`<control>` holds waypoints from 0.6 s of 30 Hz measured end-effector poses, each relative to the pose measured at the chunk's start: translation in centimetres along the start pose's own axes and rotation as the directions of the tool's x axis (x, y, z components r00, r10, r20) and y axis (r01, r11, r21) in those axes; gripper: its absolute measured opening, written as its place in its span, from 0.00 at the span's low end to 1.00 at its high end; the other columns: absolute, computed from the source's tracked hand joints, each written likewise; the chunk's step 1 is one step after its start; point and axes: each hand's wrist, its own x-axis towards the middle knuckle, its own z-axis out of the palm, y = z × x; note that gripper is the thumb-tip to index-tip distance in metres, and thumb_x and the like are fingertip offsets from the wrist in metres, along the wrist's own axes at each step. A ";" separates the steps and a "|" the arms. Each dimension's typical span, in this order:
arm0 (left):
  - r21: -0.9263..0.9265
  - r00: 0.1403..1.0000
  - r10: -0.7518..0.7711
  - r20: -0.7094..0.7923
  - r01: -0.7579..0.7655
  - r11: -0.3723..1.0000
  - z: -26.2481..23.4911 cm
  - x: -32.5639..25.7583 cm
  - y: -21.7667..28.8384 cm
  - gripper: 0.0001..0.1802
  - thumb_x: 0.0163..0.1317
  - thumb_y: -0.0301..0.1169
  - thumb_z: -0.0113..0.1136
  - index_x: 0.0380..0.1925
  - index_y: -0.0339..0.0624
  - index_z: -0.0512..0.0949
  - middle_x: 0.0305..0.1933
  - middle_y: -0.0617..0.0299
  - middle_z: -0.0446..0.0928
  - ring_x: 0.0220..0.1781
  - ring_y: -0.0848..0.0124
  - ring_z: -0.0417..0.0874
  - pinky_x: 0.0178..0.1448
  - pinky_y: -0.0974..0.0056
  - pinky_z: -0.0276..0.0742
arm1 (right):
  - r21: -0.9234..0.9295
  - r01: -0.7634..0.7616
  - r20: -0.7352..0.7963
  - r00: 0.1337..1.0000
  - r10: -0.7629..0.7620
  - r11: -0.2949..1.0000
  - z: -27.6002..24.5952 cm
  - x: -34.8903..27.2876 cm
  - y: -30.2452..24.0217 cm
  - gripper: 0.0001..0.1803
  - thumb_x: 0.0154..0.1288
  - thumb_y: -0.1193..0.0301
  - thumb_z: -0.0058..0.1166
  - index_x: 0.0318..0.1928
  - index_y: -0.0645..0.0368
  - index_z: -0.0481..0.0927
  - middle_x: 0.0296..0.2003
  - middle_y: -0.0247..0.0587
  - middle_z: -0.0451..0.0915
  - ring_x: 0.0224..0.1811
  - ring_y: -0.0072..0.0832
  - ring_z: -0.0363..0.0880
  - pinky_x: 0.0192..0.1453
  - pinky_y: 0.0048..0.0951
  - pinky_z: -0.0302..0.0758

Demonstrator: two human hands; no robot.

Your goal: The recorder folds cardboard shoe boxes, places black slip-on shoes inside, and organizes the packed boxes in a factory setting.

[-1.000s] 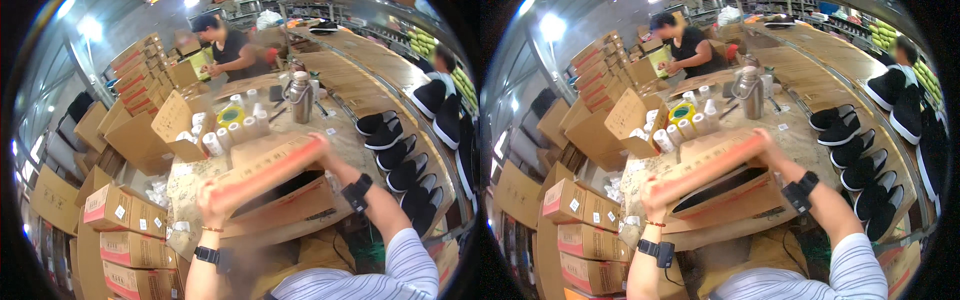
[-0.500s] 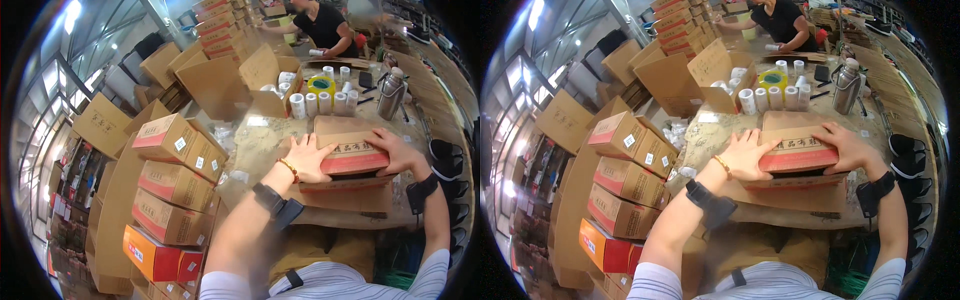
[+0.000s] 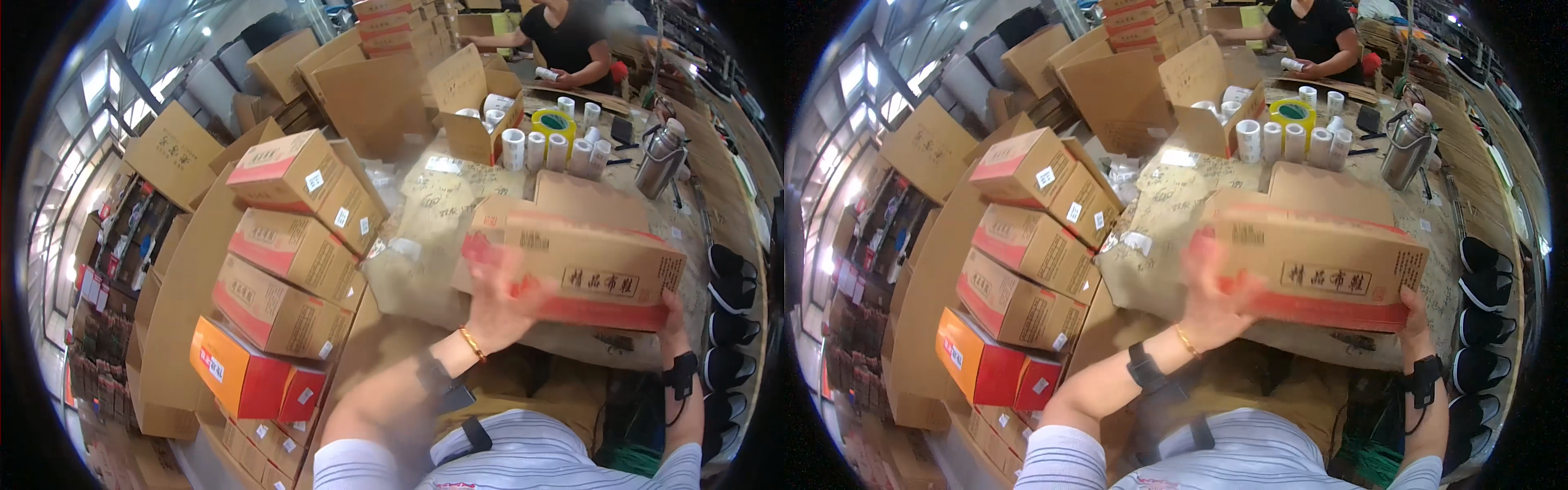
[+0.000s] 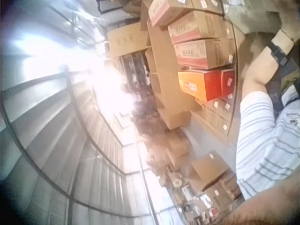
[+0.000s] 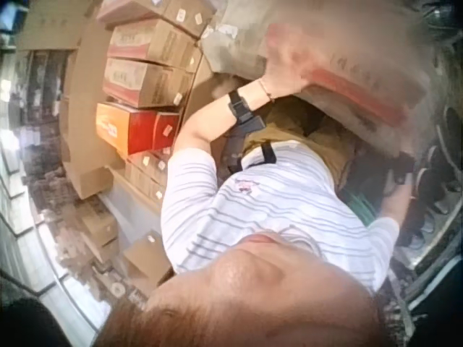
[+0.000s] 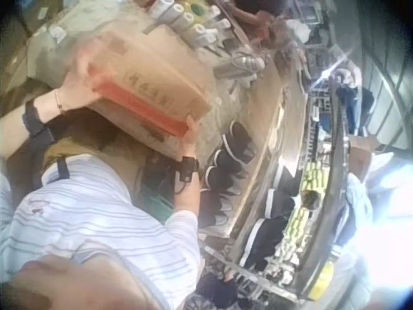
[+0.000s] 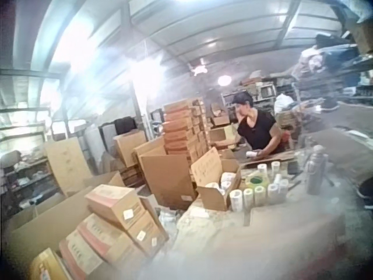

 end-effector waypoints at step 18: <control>-0.861 0.303 -0.917 -0.258 0.359 0.361 -31.1 -12.2 -6.1 0.33 0.56 0.38 0.54 0.60 0.33 0.62 0.60 0.52 0.68 0.60 0.58 0.70 0.63 0.54 0.66 | -0.578 0.202 -0.083 0.949 -0.304 0.791 9.9 10.0 6.1 0.19 0.73 0.61 0.40 0.57 0.57 0.70 0.44 0.34 0.73 0.45 0.23 0.71 0.54 0.23 0.66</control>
